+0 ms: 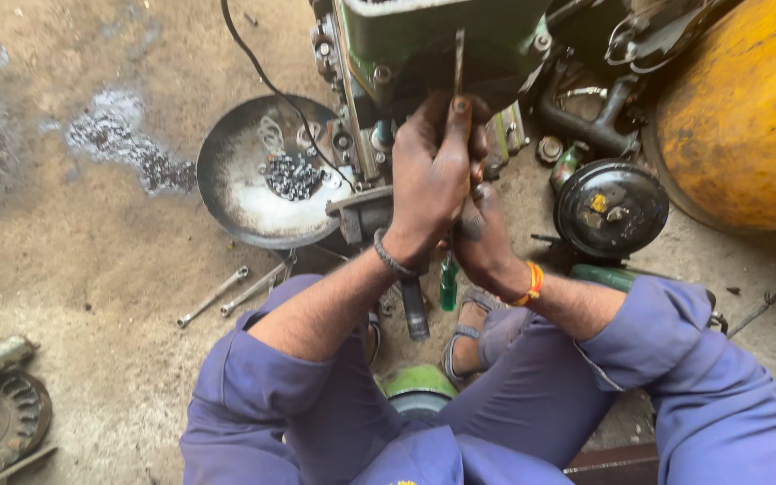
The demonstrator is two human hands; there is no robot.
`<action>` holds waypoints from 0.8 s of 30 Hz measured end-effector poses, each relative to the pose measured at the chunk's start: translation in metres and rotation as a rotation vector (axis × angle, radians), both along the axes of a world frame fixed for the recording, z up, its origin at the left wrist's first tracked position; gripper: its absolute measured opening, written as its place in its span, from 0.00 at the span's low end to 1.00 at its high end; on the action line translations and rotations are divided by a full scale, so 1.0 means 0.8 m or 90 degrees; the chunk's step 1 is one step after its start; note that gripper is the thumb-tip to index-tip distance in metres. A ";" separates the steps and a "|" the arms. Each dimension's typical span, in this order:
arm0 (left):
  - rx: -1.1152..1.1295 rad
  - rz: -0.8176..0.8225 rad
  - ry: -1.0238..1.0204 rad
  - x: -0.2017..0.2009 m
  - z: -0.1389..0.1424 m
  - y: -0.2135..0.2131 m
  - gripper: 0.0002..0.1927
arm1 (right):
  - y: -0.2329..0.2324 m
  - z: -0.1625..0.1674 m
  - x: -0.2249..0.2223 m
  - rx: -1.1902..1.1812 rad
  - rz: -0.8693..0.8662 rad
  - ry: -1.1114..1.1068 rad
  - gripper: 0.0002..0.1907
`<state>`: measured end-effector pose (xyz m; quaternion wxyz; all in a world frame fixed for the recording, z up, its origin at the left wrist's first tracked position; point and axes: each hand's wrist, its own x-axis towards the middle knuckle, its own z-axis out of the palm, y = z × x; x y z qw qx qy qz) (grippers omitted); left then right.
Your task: The person sits on the floor and uses a wrench and a screwdriver to tighten bolts and adjust components on a green engine. They switch between tools to work on different parts of the engine block.
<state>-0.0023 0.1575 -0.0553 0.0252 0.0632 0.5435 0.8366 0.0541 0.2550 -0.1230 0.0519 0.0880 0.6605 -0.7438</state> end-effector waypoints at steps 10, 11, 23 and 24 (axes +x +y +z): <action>0.049 -0.017 -0.015 0.001 -0.004 -0.005 0.13 | 0.001 0.004 -0.003 0.006 0.050 0.047 0.20; 0.048 -0.014 -0.016 0.000 -0.004 -0.005 0.13 | 0.000 0.004 -0.003 0.027 0.045 0.052 0.20; 0.017 -0.004 -0.037 0.000 -0.005 -0.008 0.12 | -0.004 0.002 -0.001 -0.019 0.029 0.026 0.18; 0.032 -0.009 -0.030 0.000 -0.005 -0.008 0.12 | -0.004 0.003 -0.001 -0.026 0.036 0.027 0.18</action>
